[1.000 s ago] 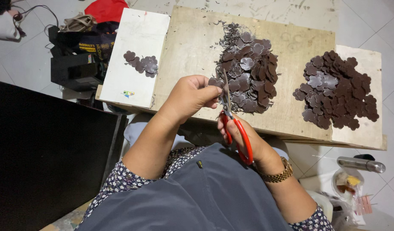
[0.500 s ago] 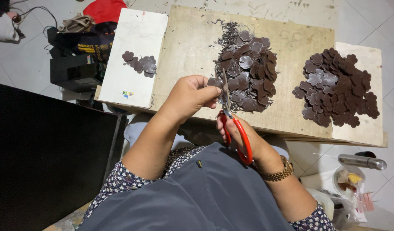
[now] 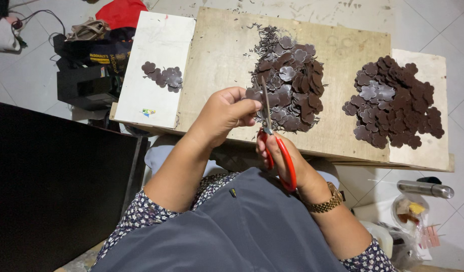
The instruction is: The person uses red-handled scissors to trim the edges of dark brown flower-shaped pieces. They pick up each piece from a pile, cut along the edges, and place the finished pieces onto a separate pile on the wooden board.
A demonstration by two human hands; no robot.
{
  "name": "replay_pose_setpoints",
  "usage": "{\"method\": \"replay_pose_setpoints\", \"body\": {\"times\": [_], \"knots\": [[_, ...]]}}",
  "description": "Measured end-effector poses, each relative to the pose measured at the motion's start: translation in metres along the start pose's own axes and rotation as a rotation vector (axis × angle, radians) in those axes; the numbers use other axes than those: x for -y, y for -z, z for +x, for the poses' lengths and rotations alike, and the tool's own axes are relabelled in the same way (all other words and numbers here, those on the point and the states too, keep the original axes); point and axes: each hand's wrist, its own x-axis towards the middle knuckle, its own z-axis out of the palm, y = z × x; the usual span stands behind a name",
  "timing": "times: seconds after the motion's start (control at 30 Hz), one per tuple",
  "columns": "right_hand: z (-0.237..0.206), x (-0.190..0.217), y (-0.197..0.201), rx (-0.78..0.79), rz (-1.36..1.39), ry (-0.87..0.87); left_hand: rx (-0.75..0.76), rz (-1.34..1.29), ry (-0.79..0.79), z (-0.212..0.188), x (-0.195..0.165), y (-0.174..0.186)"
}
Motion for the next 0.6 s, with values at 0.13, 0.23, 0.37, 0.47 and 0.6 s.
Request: {"method": "replay_pose_setpoints", "body": {"times": [0.13,0.23,0.37,0.47,0.6], "knots": [[0.001,-0.0032,0.002,-0.022,0.08,0.019,-0.016,0.016,0.003,0.0013,0.0034,-0.0078],[0.0028,-0.0015,0.0054,0.013,0.019,0.044,-0.012,0.104,-0.086,0.0026,0.0029,-0.009],[0.0008,0.0017,0.0056,0.061,-0.017,0.109,0.006,0.232,-0.138,-0.0004,0.0021,-0.0078],[-0.0011,0.0038,0.0048,0.066,-0.004,0.105,-0.009,0.319,-0.153,-0.0023,-0.0005,-0.0068],[-0.0021,0.0044,0.0032,0.06,0.06,0.097,-0.031,0.314,-0.124,-0.0032,-0.0029,-0.0079]]}}
